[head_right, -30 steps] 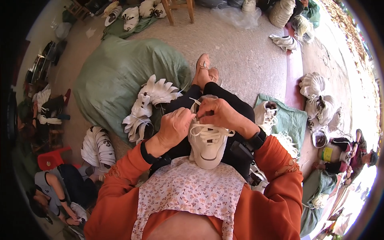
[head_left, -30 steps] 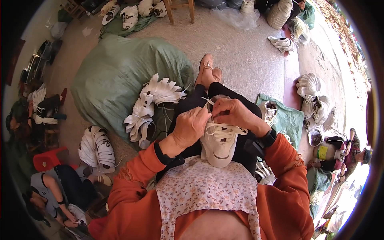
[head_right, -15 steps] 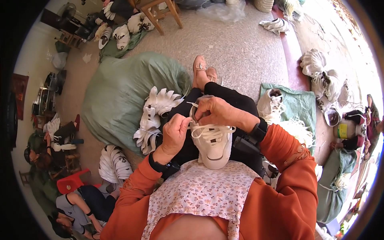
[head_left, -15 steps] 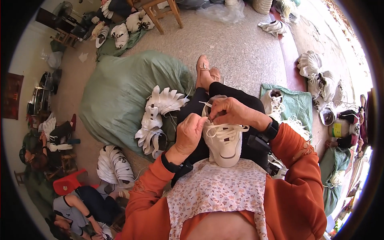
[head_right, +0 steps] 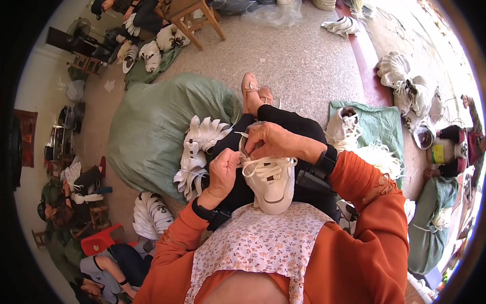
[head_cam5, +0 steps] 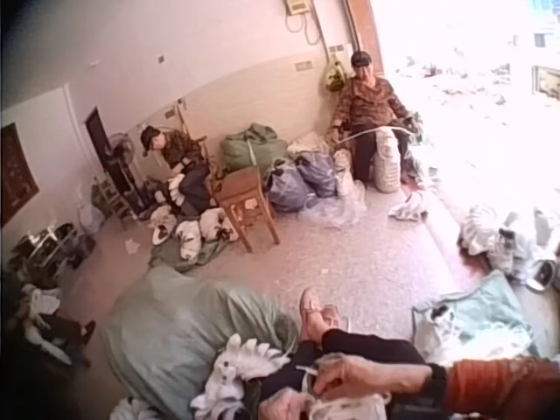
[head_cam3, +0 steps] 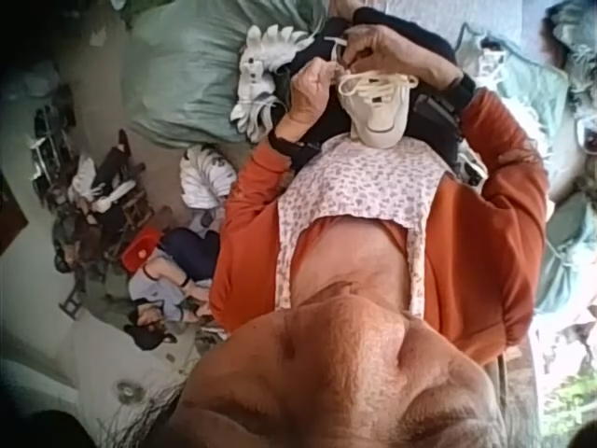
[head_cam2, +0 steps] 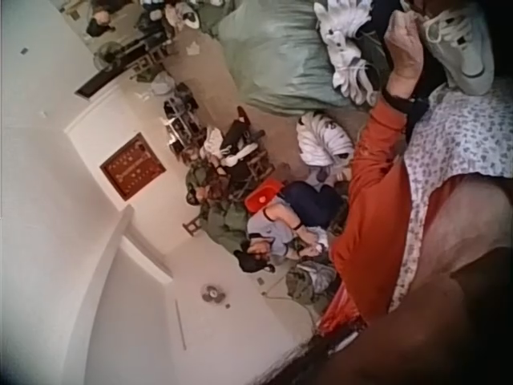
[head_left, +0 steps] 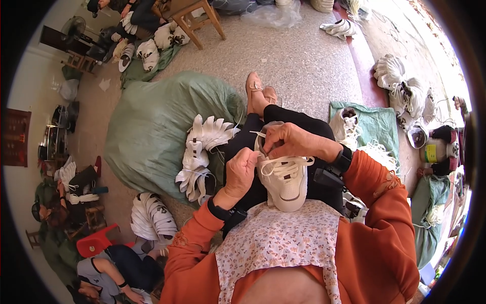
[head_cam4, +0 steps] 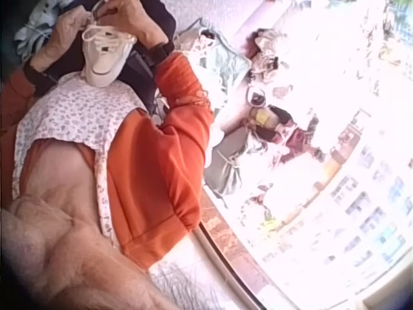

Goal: Lacing white sneakers in a shoe manufacturing workshop.

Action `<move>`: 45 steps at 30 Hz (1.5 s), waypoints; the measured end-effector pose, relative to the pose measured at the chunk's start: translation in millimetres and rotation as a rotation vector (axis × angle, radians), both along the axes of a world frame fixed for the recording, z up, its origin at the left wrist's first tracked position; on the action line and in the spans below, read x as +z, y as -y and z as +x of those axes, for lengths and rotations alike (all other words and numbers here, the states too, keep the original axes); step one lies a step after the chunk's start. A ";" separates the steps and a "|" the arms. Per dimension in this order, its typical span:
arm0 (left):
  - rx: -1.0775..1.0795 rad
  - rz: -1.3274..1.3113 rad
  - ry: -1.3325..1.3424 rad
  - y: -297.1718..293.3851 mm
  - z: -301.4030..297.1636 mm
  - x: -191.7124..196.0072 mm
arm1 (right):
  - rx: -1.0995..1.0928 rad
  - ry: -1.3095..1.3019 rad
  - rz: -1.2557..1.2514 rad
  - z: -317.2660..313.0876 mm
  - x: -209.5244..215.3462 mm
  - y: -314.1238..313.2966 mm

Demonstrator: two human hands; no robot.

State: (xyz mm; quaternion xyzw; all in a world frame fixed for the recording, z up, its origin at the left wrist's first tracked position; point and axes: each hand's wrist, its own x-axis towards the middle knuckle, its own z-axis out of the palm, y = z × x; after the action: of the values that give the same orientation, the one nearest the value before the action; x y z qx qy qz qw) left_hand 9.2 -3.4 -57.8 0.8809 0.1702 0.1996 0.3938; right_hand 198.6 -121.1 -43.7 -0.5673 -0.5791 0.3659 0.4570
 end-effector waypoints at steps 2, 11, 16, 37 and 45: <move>-0.043 0.043 0.022 2.6 3.4 3.7 | 0.000 -0.023 -0.012 -0.1 0.8 0.4; -0.132 -0.066 -0.063 -5.2 12.9 11.6 | -0.025 -0.003 -0.062 0.9 -1.9 -0.4; -0.178 -0.415 -0.247 -16.8 7.2 16.4 | -0.043 0.027 -0.047 -2.6 -0.8 -1.6; -0.554 -0.210 -0.219 -34.8 25.6 51.8 | -0.264 0.607 0.140 24.0 18.5 16.9; -0.565 -0.380 -0.272 -40.6 22.6 52.1 | -0.689 0.594 -0.009 99.8 20.5 78.6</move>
State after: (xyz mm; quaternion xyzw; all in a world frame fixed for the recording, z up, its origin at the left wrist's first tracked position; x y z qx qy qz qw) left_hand 31.9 37.2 -5.6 0.8230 0.0052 -0.0713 0.5636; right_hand 298.4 -199.7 -23.1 -0.8093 -0.4610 0.0165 0.3637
